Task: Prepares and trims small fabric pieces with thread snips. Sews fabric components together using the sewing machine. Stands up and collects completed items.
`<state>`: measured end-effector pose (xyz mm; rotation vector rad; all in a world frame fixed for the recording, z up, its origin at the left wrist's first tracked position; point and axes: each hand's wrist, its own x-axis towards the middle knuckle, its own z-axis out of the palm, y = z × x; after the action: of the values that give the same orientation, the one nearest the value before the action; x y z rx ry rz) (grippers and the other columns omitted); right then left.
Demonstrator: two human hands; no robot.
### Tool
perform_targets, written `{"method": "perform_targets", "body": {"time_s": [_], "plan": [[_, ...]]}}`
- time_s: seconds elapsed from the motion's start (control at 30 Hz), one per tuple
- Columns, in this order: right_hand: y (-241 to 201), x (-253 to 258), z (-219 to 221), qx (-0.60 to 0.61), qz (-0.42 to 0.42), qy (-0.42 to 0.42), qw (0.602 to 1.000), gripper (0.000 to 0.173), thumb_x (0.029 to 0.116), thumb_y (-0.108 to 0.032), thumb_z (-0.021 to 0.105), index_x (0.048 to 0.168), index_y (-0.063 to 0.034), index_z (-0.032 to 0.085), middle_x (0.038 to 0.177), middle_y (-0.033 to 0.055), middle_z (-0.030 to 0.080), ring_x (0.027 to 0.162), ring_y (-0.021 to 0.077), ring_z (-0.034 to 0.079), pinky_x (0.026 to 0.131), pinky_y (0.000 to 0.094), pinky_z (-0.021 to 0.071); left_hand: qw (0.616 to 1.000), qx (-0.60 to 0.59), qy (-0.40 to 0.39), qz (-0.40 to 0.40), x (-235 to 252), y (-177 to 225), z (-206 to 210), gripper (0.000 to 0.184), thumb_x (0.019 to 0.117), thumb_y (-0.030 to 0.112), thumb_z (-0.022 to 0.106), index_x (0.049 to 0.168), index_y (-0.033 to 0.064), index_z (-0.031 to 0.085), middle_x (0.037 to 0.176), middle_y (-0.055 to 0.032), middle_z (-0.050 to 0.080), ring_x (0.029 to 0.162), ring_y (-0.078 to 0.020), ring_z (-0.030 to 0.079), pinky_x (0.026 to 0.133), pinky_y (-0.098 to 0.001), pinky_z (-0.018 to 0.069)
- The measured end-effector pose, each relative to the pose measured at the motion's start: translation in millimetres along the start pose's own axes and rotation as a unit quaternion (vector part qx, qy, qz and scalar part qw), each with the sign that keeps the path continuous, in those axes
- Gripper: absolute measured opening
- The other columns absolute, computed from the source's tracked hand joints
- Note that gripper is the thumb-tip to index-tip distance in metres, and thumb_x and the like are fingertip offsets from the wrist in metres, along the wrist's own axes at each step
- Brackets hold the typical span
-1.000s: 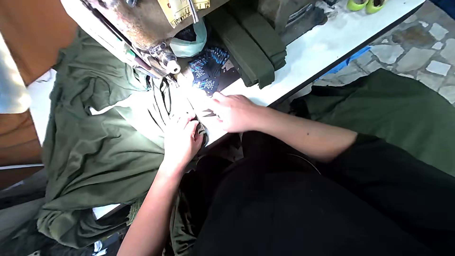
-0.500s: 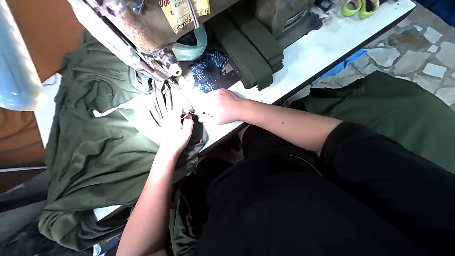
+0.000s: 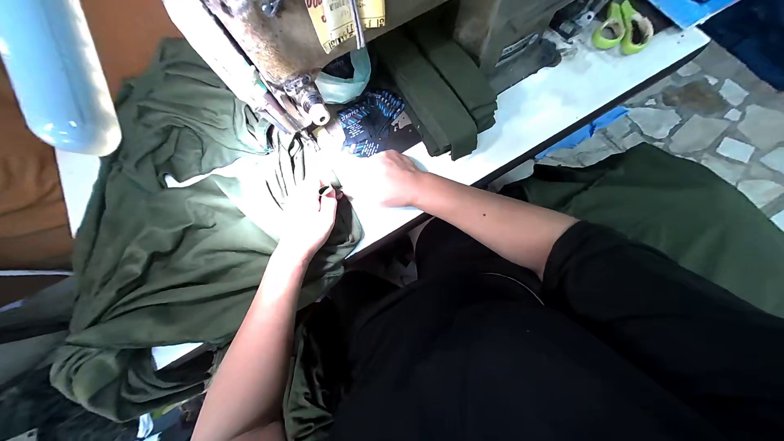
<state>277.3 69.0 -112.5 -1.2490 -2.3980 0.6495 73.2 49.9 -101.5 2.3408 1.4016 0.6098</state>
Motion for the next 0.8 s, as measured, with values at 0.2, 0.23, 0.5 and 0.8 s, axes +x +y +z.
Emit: {"method": "perform_targets", "body": {"time_s": [0.2, 0.23, 0.5, 0.8], "plan": [[-9, -2, 25, 0.098, -0.101, 0.195, 0.971, 0.03, 0.089, -0.02, 0.072, 0.11, 0.0025, 0.074, 0.103, 0.0188, 0.074, 0.093, 0.0307, 0.073, 0.081, 0.0491, 0.0577, 0.999, -0.026, 0.021, 0.031, -8, 0, 6, 0.026, 0.1002, 0.01, 0.051, 0.108, -0.0056, 0.071, 0.103, -0.023, 0.072, 0.102, -0.0371, 0.068, 0.09, -0.0558, 0.0504], [-14, -1, 30, 0.094, -0.105, 0.197, 0.97, 0.026, 0.0879, -0.013, 0.071, 0.108, 0.0032, 0.075, 0.102, 0.0206, 0.074, 0.094, 0.0337, 0.073, 0.081, 0.0514, 0.0575, 0.999, -0.023, 0.019, 0.034, -9, 2, 6, 0.024, 0.0992, 0.008, 0.052, 0.103, -0.0057, 0.072, 0.1, -0.0231, 0.072, 0.1, -0.0377, 0.069, 0.088, -0.0568, 0.0504], [-36, -49, 9, 0.149, -0.088, 0.094, 0.98, 0.016, 0.0881, -0.002, 0.063, 0.099, 0.0052, 0.073, 0.082, 0.0145, 0.071, 0.074, 0.0215, 0.068, 0.068, 0.041, 0.0557, 0.996, 0.026, 0.02, 0.079, -21, 0, 17, 0.016, 0.0971, 0.004, 0.061, 0.094, -0.0044, 0.075, 0.097, -0.0233, 0.072, 0.097, -0.0419, 0.069, 0.086, -0.0599, 0.0514], [-19, -46, 24, -0.008, -0.094, 0.113, 0.989, 0.016, 0.0895, -0.008, 0.067, 0.098, 0.0017, 0.077, 0.084, 0.0175, 0.073, 0.08, 0.0333, 0.072, 0.072, 0.0531, 0.056, 0.997, 0.017, -0.014, 0.071, -16, -7, 5, 0.02, 0.0971, 0.006, 0.058, 0.1, -0.0044, 0.074, 0.101, -0.025, 0.071, 0.103, -0.0456, 0.066, 0.088, -0.0635, 0.048]]}}
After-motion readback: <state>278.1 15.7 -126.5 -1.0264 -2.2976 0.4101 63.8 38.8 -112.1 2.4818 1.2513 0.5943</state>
